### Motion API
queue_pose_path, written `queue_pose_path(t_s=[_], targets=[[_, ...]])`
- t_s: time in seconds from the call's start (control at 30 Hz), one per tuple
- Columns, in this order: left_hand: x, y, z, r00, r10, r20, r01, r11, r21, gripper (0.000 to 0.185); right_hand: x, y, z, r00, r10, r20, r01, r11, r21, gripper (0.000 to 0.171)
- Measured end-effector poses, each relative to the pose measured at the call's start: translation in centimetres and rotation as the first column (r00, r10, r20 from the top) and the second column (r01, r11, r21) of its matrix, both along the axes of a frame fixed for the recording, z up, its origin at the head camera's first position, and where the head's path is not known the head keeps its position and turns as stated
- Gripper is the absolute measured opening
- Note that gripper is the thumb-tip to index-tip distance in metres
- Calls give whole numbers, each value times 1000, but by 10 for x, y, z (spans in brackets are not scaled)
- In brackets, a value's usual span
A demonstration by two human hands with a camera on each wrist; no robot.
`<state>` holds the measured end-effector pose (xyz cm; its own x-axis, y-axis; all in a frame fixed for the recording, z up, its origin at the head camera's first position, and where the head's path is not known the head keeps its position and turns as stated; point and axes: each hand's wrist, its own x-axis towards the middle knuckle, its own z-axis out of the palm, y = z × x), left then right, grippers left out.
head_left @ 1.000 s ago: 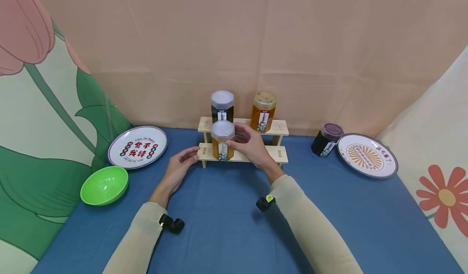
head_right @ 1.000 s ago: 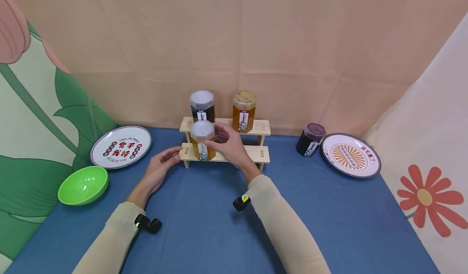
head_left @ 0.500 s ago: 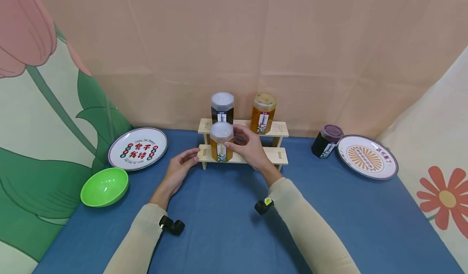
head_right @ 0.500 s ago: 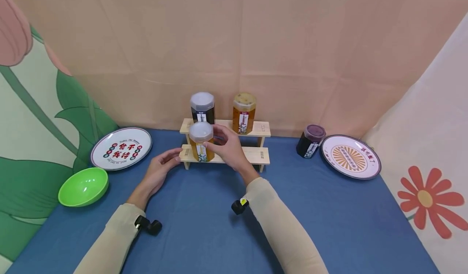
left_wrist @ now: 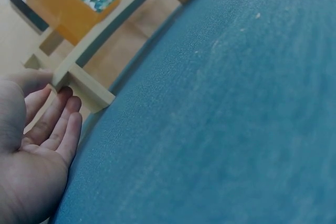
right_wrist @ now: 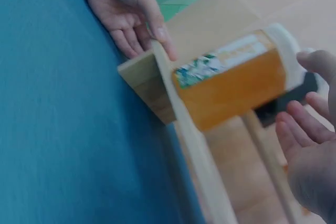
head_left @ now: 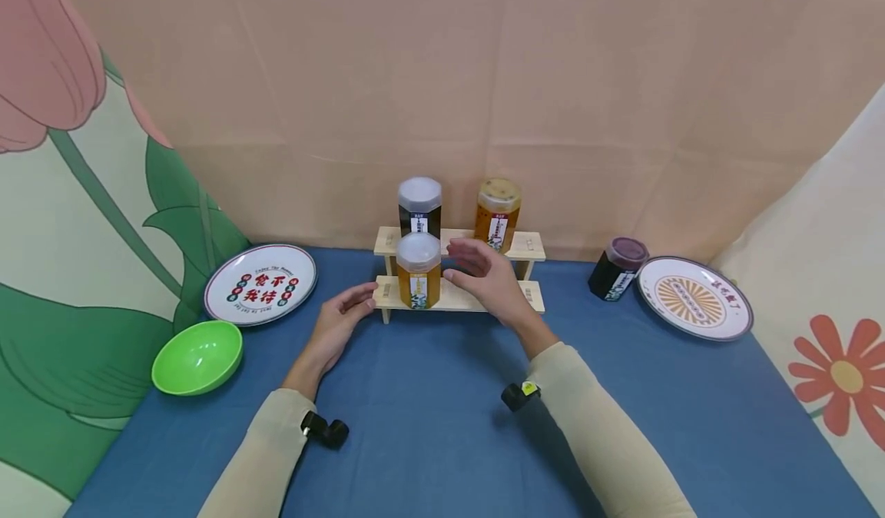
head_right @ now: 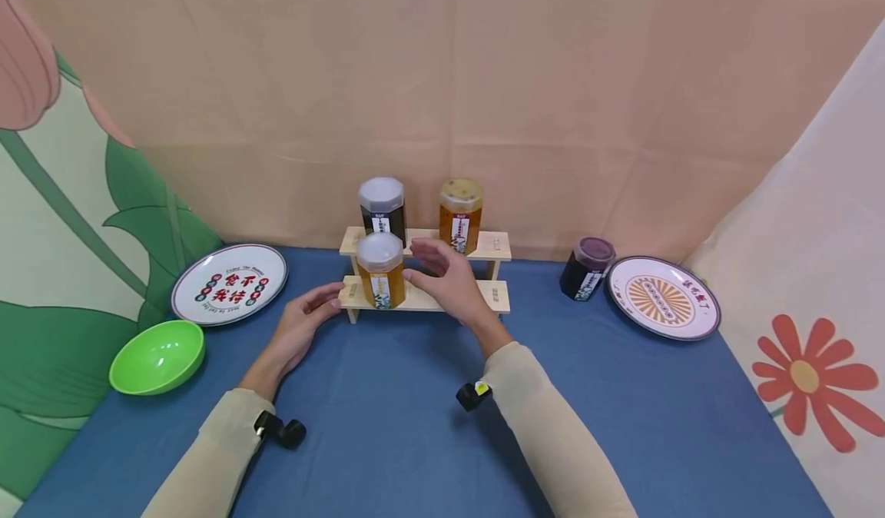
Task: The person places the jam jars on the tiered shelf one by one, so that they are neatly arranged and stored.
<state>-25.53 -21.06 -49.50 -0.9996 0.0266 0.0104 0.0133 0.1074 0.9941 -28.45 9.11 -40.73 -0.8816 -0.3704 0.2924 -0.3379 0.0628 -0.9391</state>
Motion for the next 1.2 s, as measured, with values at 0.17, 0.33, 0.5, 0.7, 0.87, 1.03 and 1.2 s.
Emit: queue_pose_path(t_s=[0.17, 0.33, 0.5, 0.7, 0.87, 1.03, 1.2], targets=[[-2, 2, 0, 1000, -13, -12, 13, 1000, -6, 42, 9, 39, 18, 1000, 6, -11, -5, 999, 44, 57], [-3, 1, 3, 1000, -2, -11, 2, 1000, -13, 42, 14, 84, 31, 998, -50, -40, 54, 994, 94, 56], [-3, 0, 4, 1000, -5, 0, 5, 1000, -19, 42, 16, 128, 34, 989, -136, -56, 141, 984, 113, 56], [-2, -2, 4, 1000, -4, 5, 4, 1000, -16, 42, 16, 175, 38, 960, -270, -74, 278, 948, 155, 55], [-2, -4, 3, 1000, -6, 0, 6, 1000, -17, 42, 6, 210, 35, 933, -357, -40, 356, 906, 230, 55], [-1, -3, 3, 1000, -1, 11, 1, 1000, -15, 42, -8, 240, 29, 922, -387, 26, 370, 898, 237, 58], [-1, -1, 1, 1000, 2, 19, -2, 1000, -14, 42, -18, 266, 22, 906, -418, 61, 393, 887, 240, 60]])
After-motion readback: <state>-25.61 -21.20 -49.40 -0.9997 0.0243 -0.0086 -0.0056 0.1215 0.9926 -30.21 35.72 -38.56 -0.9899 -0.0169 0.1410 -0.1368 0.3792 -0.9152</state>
